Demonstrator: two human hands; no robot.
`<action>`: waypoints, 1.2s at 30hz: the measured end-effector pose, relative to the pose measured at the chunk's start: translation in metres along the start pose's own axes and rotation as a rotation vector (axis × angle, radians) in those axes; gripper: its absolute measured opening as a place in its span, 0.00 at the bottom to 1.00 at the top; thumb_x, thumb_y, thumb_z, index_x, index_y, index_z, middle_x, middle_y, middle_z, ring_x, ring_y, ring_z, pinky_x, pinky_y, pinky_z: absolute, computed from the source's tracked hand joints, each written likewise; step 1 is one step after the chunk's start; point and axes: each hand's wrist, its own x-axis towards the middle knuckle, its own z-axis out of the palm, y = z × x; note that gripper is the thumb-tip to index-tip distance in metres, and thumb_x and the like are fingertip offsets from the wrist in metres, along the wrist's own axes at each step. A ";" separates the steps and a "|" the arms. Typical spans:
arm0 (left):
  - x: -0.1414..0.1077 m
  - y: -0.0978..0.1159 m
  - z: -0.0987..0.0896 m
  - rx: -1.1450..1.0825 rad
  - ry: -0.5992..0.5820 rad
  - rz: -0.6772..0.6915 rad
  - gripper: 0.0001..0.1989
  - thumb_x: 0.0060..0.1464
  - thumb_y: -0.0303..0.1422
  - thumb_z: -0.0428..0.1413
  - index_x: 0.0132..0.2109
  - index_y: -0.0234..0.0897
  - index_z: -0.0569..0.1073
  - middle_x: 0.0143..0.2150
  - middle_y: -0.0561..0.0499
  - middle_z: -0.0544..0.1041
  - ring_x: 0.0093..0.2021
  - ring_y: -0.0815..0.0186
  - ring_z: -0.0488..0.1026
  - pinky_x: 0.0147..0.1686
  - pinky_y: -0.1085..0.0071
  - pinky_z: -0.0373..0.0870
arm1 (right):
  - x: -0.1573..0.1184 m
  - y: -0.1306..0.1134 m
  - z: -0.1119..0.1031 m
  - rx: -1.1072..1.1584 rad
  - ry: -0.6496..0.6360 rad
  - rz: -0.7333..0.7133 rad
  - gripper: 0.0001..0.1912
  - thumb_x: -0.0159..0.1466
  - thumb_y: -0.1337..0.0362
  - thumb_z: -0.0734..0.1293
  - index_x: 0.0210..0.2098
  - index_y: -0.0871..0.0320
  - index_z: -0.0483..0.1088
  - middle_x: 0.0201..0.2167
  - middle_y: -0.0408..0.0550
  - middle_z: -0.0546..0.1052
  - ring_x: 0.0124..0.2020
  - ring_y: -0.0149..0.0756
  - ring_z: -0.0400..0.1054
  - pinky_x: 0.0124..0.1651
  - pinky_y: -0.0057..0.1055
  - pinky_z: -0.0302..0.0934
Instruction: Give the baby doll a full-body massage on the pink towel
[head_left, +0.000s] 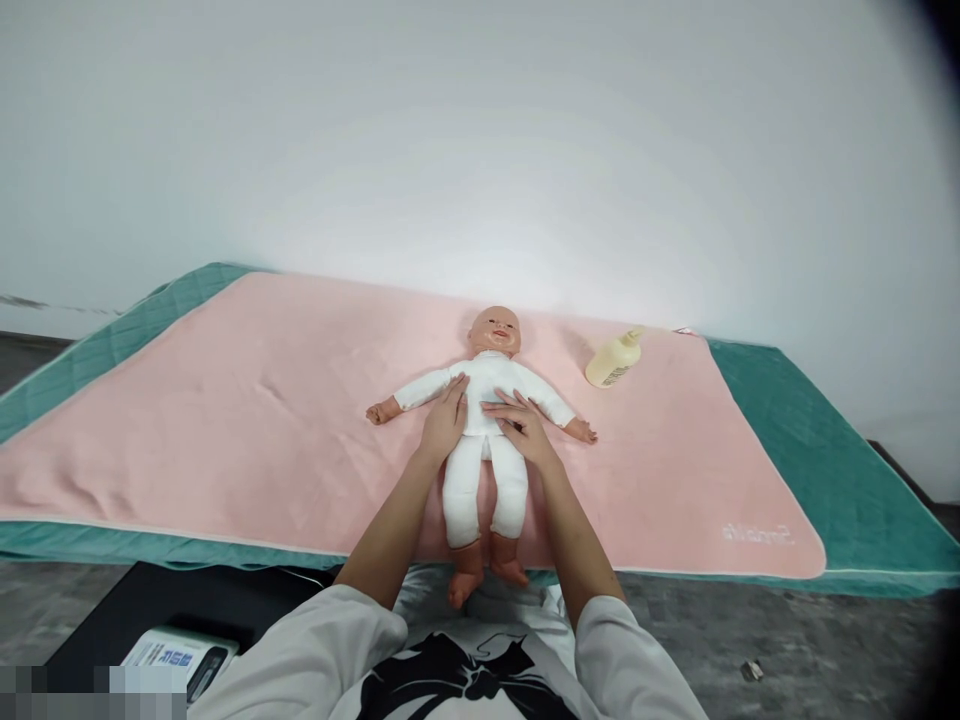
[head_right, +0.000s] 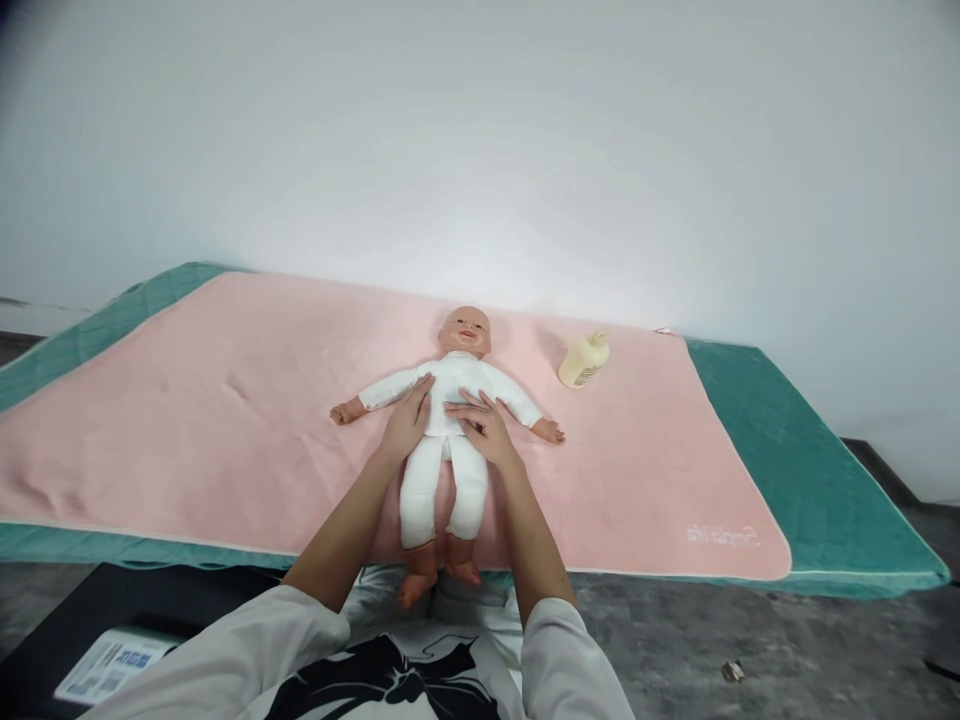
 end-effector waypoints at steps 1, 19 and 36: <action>0.000 0.000 0.000 -0.003 0.000 -0.004 0.24 0.67 0.36 0.38 0.65 0.35 0.62 0.68 0.42 0.62 0.70 0.61 0.55 0.69 0.56 0.53 | 0.001 0.000 -0.001 -0.005 -0.008 -0.037 0.19 0.70 0.52 0.56 0.49 0.46 0.76 0.54 0.42 0.77 0.68 0.41 0.57 0.72 0.52 0.39; -0.001 0.002 0.000 -0.003 -0.022 -0.027 0.24 0.67 0.38 0.39 0.65 0.38 0.62 0.69 0.45 0.61 0.70 0.61 0.55 0.69 0.56 0.52 | 0.011 0.012 0.009 -0.156 0.039 0.141 0.26 0.69 0.52 0.57 0.66 0.43 0.57 0.71 0.41 0.51 0.73 0.47 0.37 0.70 0.62 0.31; -0.003 0.004 -0.002 0.138 0.132 0.094 0.20 0.65 0.36 0.45 0.60 0.36 0.68 0.61 0.43 0.71 0.65 0.56 0.63 0.65 0.51 0.60 | 0.008 0.018 0.013 -0.015 0.127 0.116 0.50 0.56 0.26 0.52 0.70 0.46 0.51 0.68 0.38 0.57 0.73 0.44 0.36 0.74 0.48 0.37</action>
